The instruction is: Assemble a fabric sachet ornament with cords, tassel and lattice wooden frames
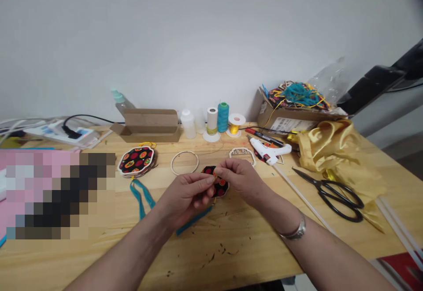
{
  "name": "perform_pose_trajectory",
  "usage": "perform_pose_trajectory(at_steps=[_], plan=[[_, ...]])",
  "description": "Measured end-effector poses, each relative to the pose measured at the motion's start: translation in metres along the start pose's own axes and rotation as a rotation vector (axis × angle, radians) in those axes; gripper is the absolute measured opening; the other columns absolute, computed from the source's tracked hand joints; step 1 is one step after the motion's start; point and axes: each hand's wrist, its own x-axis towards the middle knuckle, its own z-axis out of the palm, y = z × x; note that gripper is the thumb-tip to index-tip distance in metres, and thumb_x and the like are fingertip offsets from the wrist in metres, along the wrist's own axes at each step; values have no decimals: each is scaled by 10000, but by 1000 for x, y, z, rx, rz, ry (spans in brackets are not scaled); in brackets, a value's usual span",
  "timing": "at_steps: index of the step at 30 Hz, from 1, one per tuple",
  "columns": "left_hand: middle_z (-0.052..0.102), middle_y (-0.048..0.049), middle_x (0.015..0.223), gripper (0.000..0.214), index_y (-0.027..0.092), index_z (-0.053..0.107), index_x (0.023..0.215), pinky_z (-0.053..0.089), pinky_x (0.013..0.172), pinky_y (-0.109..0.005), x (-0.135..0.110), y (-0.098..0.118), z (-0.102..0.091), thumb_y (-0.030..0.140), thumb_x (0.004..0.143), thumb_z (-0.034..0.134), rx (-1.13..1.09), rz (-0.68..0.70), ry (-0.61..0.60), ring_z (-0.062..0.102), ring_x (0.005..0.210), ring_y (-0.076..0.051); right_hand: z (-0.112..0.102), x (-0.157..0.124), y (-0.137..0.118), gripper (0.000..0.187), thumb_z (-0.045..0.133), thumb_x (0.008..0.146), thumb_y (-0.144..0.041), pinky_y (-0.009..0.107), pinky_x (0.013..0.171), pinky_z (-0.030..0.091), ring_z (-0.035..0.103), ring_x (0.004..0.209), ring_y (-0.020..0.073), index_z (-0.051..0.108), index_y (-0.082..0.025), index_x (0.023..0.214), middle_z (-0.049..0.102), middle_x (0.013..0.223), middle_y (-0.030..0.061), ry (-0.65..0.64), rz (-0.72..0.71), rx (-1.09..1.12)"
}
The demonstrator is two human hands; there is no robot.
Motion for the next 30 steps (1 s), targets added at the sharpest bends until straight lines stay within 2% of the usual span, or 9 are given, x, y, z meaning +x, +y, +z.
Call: perform_pose_trajectory(at_steps=[7, 13, 15, 19, 25, 30], plan=[[532, 15, 492, 174, 112, 669, 613, 172, 349, -141, -2, 0, 2, 267, 678, 713, 98, 53, 80, 385, 384, -14, 1, 0, 0, 201, 602, 704, -295, 202, 472, 361, 458, 487, 73, 535, -153, 580, 537, 528, -39, 20, -6, 1], [394, 67, 383, 160, 116, 704, 660, 262, 406, -169, -2, -4, 2, 275, 682, 707, 101, 142, 98, 321, 377, -30, 1, 0, 1, 174, 604, 695, -276, 205, 492, 362, 438, 505, 73, 553, -150, 586, 514, 527, -45, 58, -48, -39], [459, 46, 406, 160, 120, 720, 713, 328, 435, -189, -2, -4, 3, 274, 670, 713, 96, 139, 113, 408, 404, -59, 2, 0, 1, 165, 600, 697, -271, 205, 495, 368, 445, 507, 74, 559, -150, 593, 521, 532, -43, 62, -51, -44], [628, -13, 555, 155, 147, 735, 766, 443, 591, -223, -4, 0, 7, 268, 675, 704, 145, 173, 129, 586, 604, -130, 3, -1, 0, 163, 580, 714, -256, 203, 491, 370, 446, 504, 74, 554, -152, 591, 517, 532, -43, 74, -50, -66], [714, -11, 725, 128, 199, 738, 779, 451, 652, -207, -11, 5, 10, 282, 717, 662, 483, 343, 235, 590, 677, -132, 4, -2, 5, 141, 578, 740, -262, 202, 508, 382, 474, 542, 81, 563, -157, 647, 537, 585, -39, 83, -151, -98], [706, -2, 714, 104, 216, 726, 740, 455, 648, -217, -13, 7, 10, 296, 714, 664, 543, 451, 339, 585, 680, -144, -4, 3, 6, 140, 545, 785, -262, 230, 578, 415, 522, 623, 109, 595, -161, 702, 586, 668, -9, 234, -284, -211]])
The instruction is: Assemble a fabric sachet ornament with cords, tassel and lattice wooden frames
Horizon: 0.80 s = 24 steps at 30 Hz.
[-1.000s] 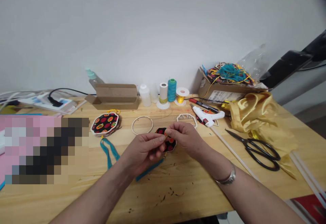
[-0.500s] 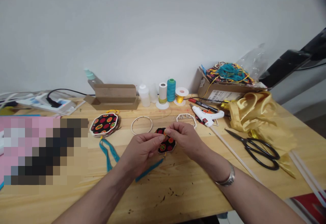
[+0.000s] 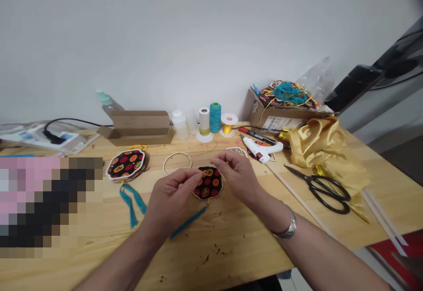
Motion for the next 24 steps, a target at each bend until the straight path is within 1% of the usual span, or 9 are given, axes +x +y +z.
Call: perform_pose_trajectory(at_steps=[3, 5, 9, 11, 13, 16, 18, 21, 24], plan=[[696, -13, 729, 110, 197, 720, 737, 464, 677, -232, 4, 1, -3, 288, 684, 692, -92, -9, 91, 587, 706, -149, -7, 4, 3, 118, 533, 796, -200, 276, 675, 433, 554, 735, 144, 622, -162, 864, 637, 808, 34, 59, -110, -246], [682, -22, 714, 120, 172, 713, 720, 481, 697, -260, 8, 0, -5, 275, 660, 709, -270, -81, 111, 592, 699, -153, -10, 5, 5, 159, 521, 788, -139, 309, 726, 424, 555, 793, 169, 619, -161, 910, 649, 853, 54, 37, -184, -420], [477, 49, 416, 58, 136, 686, 661, 520, 723, -310, 13, 3, -10, 194, 668, 690, -635, -258, 24, 562, 568, -125, -8, 1, 2, 161, 497, 797, -114, 325, 763, 403, 545, 836, 183, 625, -160, 884, 657, 876, 65, -38, -271, -541], [407, 65, 377, 43, 131, 671, 661, 526, 717, -280, 12, 7, -11, 153, 697, 660, -732, -303, -16, 560, 554, -115, -6, -1, -1, 139, 497, 810, -143, 311, 742, 400, 544, 797, 170, 631, -165, 838, 654, 830, 50, -66, -241, -480], [450, 51, 415, 72, 129, 647, 652, 529, 697, -251, 11, 14, -12, 117, 721, 628, -803, -320, -24, 574, 571, -112, -2, -3, -6, 142, 501, 820, -194, 283, 692, 403, 546, 737, 149, 638, -167, 797, 646, 776, 33, -131, -133, -317], [490, 34, 460, 147, 123, 610, 615, 538, 678, -242, 8, 25, -12, 73, 750, 576, -889, -316, -22, 579, 563, -105, 2, -7, -15, 231, 479, 844, -305, 239, 610, 400, 540, 670, 115, 648, -157, 895, 644, 797, 26, -310, 71, 32], [485, 33, 461, 178, 121, 593, 597, 542, 670, -238, 6, 31, -12, 66, 763, 558, -937, -302, -26, 586, 565, -107, 5, -11, -23, 294, 472, 846, -361, 223, 598, 392, 529, 666, 102, 639, -160, 981, 639, 830, 18, -465, 132, 190], [495, 31, 471, 161, 119, 597, 628, 544, 622, -224, 3, 35, -13, 81, 778, 551, -977, -277, -24, 598, 572, -114, 8, -17, -31, 259, 551, 794, -337, 220, 636, 387, 522, 708, 104, 653, -174, 967, 632, 826, -5, -642, 158, 236], [494, 37, 479, 152, 114, 594, 648, 529, 555, -195, 2, 35, -13, 80, 787, 540, -978, -273, 5, 573, 522, -89, 10, -18, -31, 181, 591, 748, -300, 214, 576, 365, 487, 610, 95, 682, -150, 786, 610, 686, -12, -637, 224, 105]])
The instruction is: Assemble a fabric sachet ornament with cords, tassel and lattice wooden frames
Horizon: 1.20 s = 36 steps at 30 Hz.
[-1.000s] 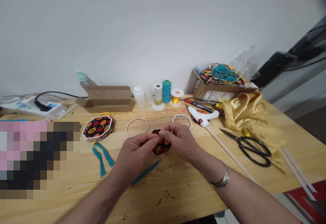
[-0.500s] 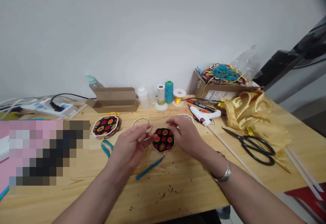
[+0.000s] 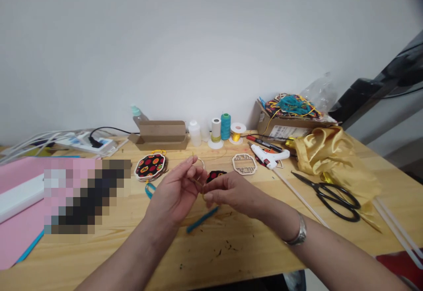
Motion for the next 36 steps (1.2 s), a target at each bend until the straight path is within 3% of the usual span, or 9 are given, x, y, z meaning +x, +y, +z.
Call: perform_pose_trajectory(at_steps=[3, 6, 9, 14, 19, 25, 31, 36], plan=[[489, 46, 488, 103, 113, 594, 669, 461, 438, -135, 1, -1, -3, 85, 767, 576, 44, 35, 48, 528, 475, -58, -4, 4, 2, 188, 589, 732, -279, 210, 515, 335, 442, 514, 80, 649, -131, 630, 563, 554, -16, 85, 51, -99], [490, 51, 506, 37, 117, 611, 736, 345, 336, -103, 5, -3, -9, 129, 728, 644, 97, 69, 44, 491, 452, -47, -10, 8, 0, 168, 567, 733, -237, 201, 499, 332, 441, 494, 72, 622, -134, 612, 544, 527, -24, 129, 34, -124], [475, 57, 509, 63, 121, 599, 721, 322, 336, -102, 10, -7, -14, 123, 708, 661, 60, 69, 36, 476, 458, -42, -10, 10, -2, 211, 527, 772, -255, 194, 488, 323, 428, 501, 68, 620, -128, 630, 529, 541, -22, 197, 2, -130], [436, 66, 512, 47, 131, 589, 734, 344, 369, -118, 13, -16, -17, 148, 742, 632, 12, 20, 80, 421, 430, -35, 3, 13, 10, 245, 561, 762, -342, 193, 472, 279, 368, 495, 65, 680, -170, 890, 469, 555, -53, 37, 40, -27], [408, 72, 514, 103, 137, 593, 761, 314, 360, -116, 11, -22, -16, 188, 716, 670, 38, 8, 85, 390, 424, -34, 8, 12, 24, 170, 591, 708, -283, 205, 437, 239, 321, 461, 63, 612, -143, 613, 410, 492, -55, -53, 135, -12], [396, 76, 503, 104, 143, 586, 766, 324, 376, -125, 9, -23, -16, 196, 722, 663, 63, -9, 92, 376, 422, -37, 11, 9, 25, 331, 619, 693, -429, 217, 437, 198, 265, 488, 61, 486, -160, 552, 330, 520, -64, 15, 112, -94], [378, 85, 494, 115, 137, 578, 758, 253, 343, -114, 9, -22, -15, 183, 710, 672, 79, -3, 73, 349, 403, -26, 9, 11, 23, 216, 503, 731, -221, 212, 426, 242, 335, 445, 65, 486, -164, 524, 405, 476, -53, -7, 60, -209], [388, 85, 495, 110, 135, 587, 772, 240, 348, -115, 11, -23, -18, 195, 721, 663, 90, -1, 53, 322, 390, -16, -5, 14, 11, 181, 520, 740, -231, 206, 456, 282, 413, 494, 80, 571, -156, 583, 495, 517, -34, 148, 29, -326]])
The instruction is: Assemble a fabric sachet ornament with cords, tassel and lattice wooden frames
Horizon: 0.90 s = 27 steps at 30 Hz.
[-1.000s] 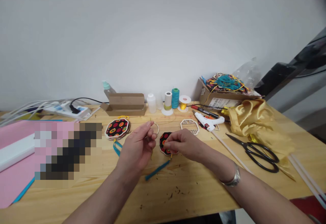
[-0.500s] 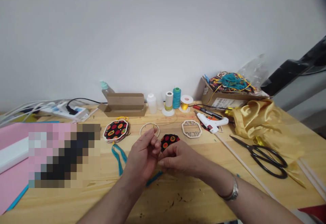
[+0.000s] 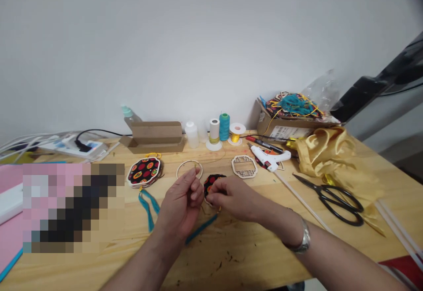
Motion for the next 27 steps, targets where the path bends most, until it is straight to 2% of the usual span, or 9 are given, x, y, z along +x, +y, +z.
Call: perform_pose_trajectory(at_steps=[2, 5, 7, 9, 12, 17, 22, 27], plan=[[387, 85, 491, 94, 133, 593, 777, 257, 358, -115, 0, 0, 0, 190, 733, 653, -13, 7, 1, 323, 394, -16, 1, 2, 0, 171, 527, 762, -273, 205, 469, 296, 437, 522, 87, 616, -154, 675, 538, 570, -24, 42, 7, 74], [378, 87, 484, 82, 135, 595, 776, 277, 370, -123, -1, 0, 1, 195, 744, 642, -35, -1, 4, 323, 395, -19, 10, 2, 4, 168, 604, 723, -304, 200, 512, 325, 467, 581, 93, 654, -163, 799, 587, 667, -19, -70, 22, 273], [377, 87, 481, 84, 137, 595, 772, 270, 367, -126, -2, 1, 2, 201, 745, 642, -42, -8, -4, 317, 391, -20, 17, 1, 8, 124, 613, 705, -270, 195, 504, 318, 446, 551, 81, 655, -163, 752, 568, 632, -34, -183, 56, 353], [381, 87, 478, 88, 137, 598, 775, 258, 365, -128, -1, 0, 1, 206, 746, 644, -40, -4, -17, 308, 387, -19, 20, 0, 12, 131, 574, 717, -242, 194, 459, 290, 405, 480, 68, 620, -152, 633, 521, 542, -43, -215, 111, 333], [402, 81, 478, 86, 133, 611, 779, 254, 372, -134, 0, -2, -1, 205, 746, 644, -10, 13, -22, 310, 390, -21, 14, 1, 14, 180, 554, 712, -220, 201, 425, 263, 379, 436, 67, 573, -150, 548, 484, 477, -45, -128, 137, 223], [461, 61, 491, 115, 123, 647, 809, 282, 410, -132, 2, -7, -3, 215, 742, 649, 118, 76, 20, 353, 421, -24, -4, 3, 11, 100, 561, 705, -165, 202, 509, 347, 466, 515, 85, 629, -149, 633, 550, 545, -33, 7, 104, 198], [538, 33, 546, 144, 126, 663, 734, 246, 378, -129, 3, -9, -3, 262, 696, 692, 251, 70, 70, 377, 433, -26, -6, -3, 8, 125, 557, 771, -166, 203, 563, 351, 500, 584, 88, 608, -176, 657, 590, 619, -34, 141, -117, -60], [657, -28, 682, 166, 137, 688, 723, 338, 431, -135, 3, -12, -3, 295, 677, 704, 302, 53, 71, 516, 574, -74, -4, -7, 11, 129, 554, 834, -238, 227, 622, 355, 507, 652, 105, 585, -180, 723, 585, 685, -15, 328, -339, -311]])
